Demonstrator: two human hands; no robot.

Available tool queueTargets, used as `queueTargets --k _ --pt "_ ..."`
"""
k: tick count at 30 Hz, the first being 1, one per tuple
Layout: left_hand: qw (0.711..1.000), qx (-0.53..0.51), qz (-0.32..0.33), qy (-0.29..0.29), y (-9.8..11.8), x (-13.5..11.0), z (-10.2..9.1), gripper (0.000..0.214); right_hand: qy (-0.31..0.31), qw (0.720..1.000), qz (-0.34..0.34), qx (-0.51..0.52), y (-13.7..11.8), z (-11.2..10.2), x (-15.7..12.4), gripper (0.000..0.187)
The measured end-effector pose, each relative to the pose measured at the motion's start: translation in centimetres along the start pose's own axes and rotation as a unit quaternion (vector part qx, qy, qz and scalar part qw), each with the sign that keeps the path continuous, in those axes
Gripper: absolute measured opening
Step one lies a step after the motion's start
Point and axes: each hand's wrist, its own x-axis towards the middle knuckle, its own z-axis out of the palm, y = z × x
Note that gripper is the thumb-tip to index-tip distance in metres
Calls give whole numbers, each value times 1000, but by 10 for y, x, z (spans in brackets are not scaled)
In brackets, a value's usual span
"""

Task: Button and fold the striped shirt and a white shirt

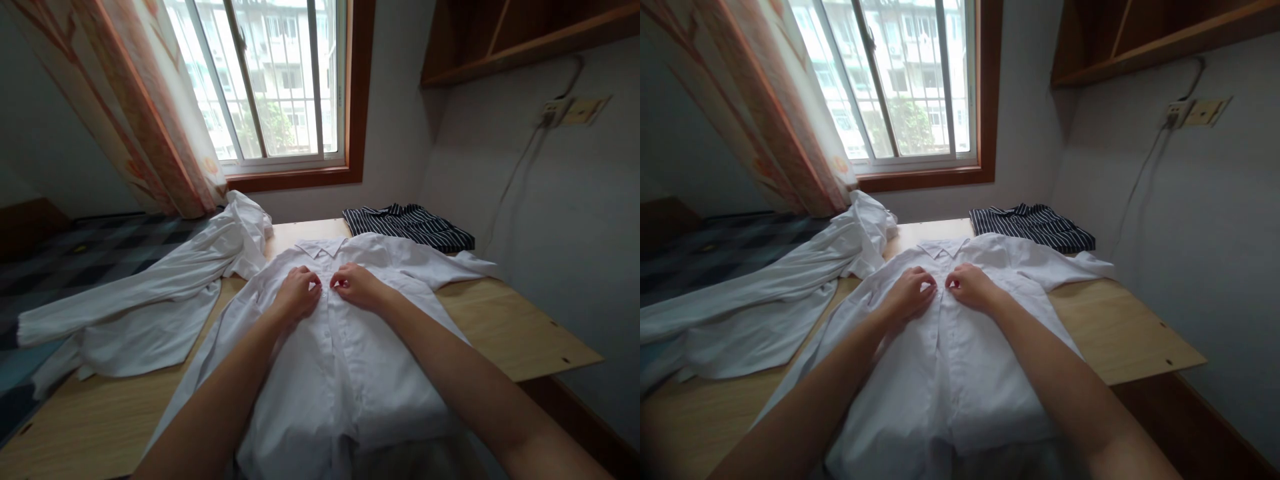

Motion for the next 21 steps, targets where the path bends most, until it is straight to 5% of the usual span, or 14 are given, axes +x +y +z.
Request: queueTargets --k 6,13,21 --pt "993 -63 -10 -99 4 -3 -6 19 -67 997 44 23 1 -10 5 12" --pt "991 -79 -14 -110 3 -4 -6 18 -172 980 95 -26 -21 -30 7 24" --pt "990 -64 -15 -128 4 -2 -5 16 -91 980 121 -127 -61 -11 -9 26"
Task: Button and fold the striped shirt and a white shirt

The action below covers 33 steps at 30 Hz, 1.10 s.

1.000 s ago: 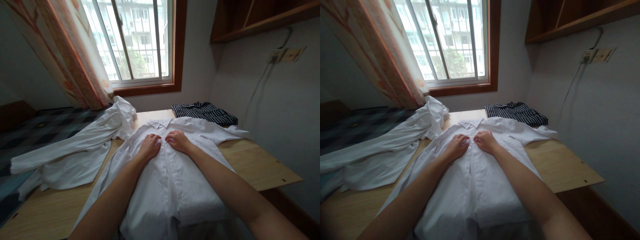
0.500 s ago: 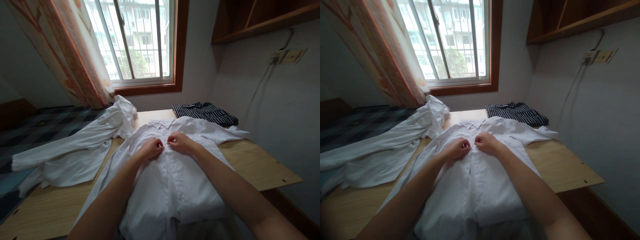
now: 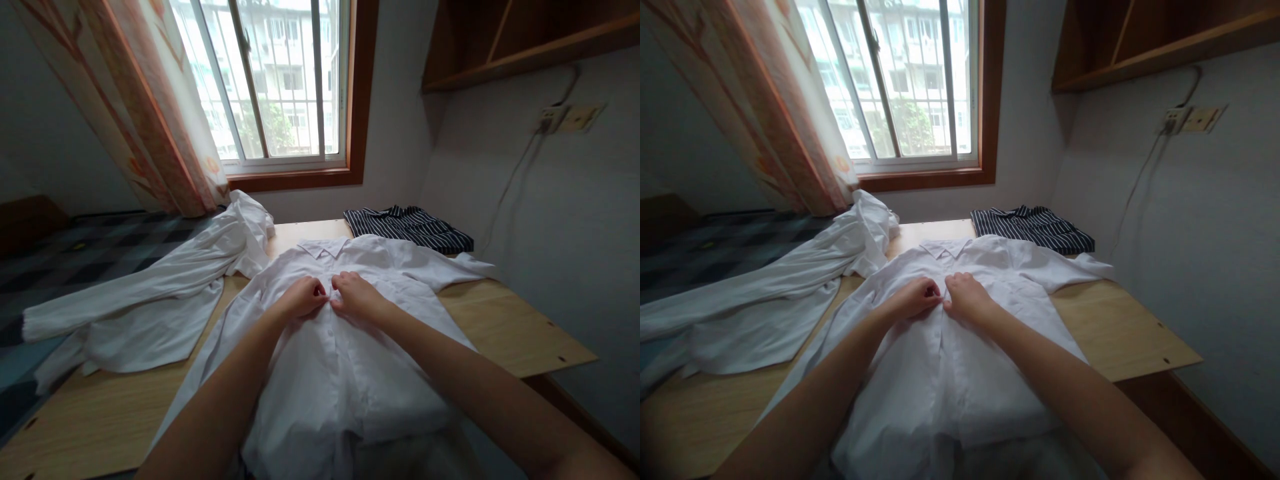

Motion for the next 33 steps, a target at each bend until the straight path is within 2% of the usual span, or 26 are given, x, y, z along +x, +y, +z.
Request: queueTargets --k 7,15,20,22,24,28,33 --pt "999 33 -5 -8 2 0 0 20 -17 998 52 -17 -9 4 4 23" --pt "998 59 -5 27 6 -3 4 19 8 998 64 -25 -7 10 -1 20" --pt "997 64 -6 37 6 -3 7 21 34 997 60 -31 -2 5 -2 16" --pt "997 60 -11 38 8 -4 6 21 48 997 67 -10 3 2 -1 15" --pt "998 54 -20 39 9 -4 4 20 30 994 82 60 11 1 0 14" --pt "999 13 -39 26 11 -4 4 20 -18 962 103 253 29 3 5 11" --pt "993 -94 -67 23 9 0 8 27 -55 870 139 470 35 8 7 9"
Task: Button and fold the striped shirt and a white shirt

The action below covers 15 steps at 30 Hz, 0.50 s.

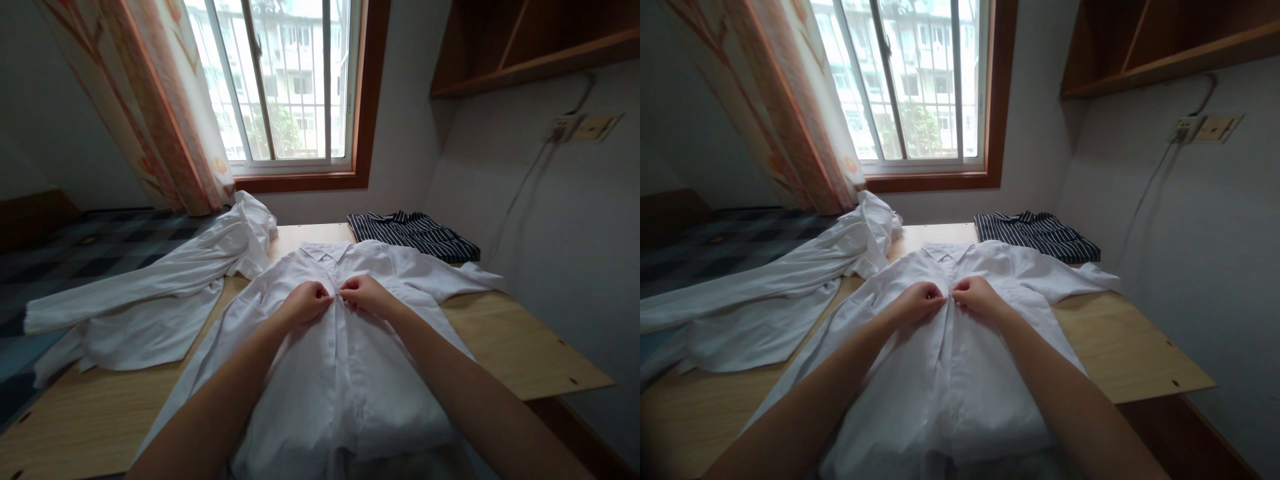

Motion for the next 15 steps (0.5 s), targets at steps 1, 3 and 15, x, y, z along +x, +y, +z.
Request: queueTargets --k 1,3,15 --pt "1000 -15 0 6 -1 1 1 28 -3 999 10 30 0 1 0 8" --pt "999 -36 2 11 -1 1 2 29 -3 997 28 69 -2 4 -1 7" --pt "994 -98 -28 -35 -4 -2 2 36 -9 995 37 91 2 8 -1 8"
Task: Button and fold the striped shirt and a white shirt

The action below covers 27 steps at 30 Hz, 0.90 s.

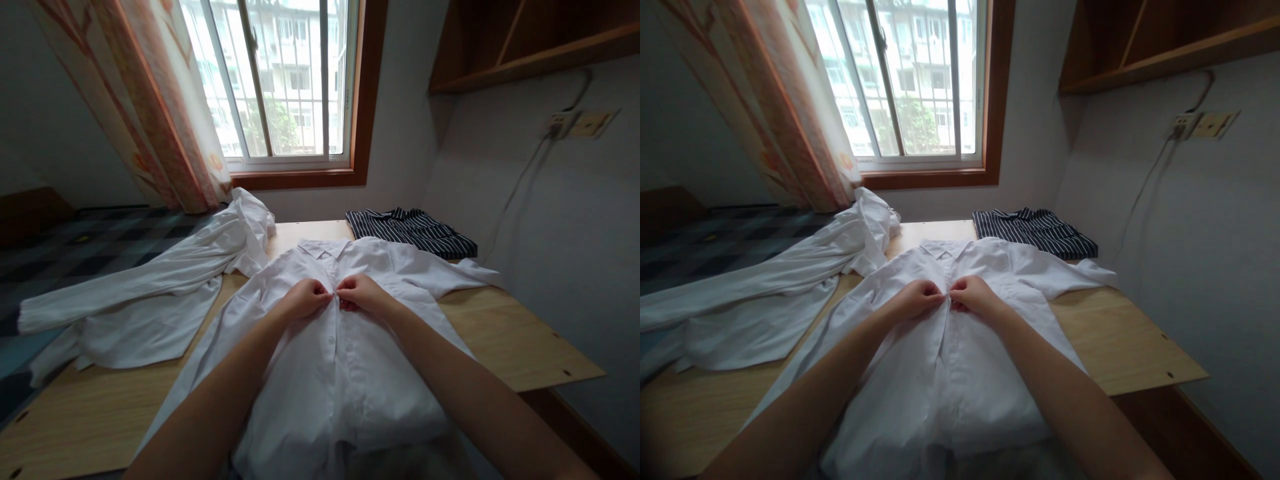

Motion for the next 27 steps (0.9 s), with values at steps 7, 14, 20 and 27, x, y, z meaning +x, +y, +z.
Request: queueTargets --k 7,14,20,27 --pt "1000 -17 0 -14 0 0 -3 39 -3 1000 -6 7 4 0 2 6" --pt "998 -52 -5 -24 1 -2 -4 38 -3 1000 -20 18 3 2 1 6" --pt "1000 6 22 -12 -3 1 -1 34 -19 998 11 55 1 2 0 8" --pt "999 2 31 -16 -4 2 0 30 -72 993 28 85 1 -6 -1 5"
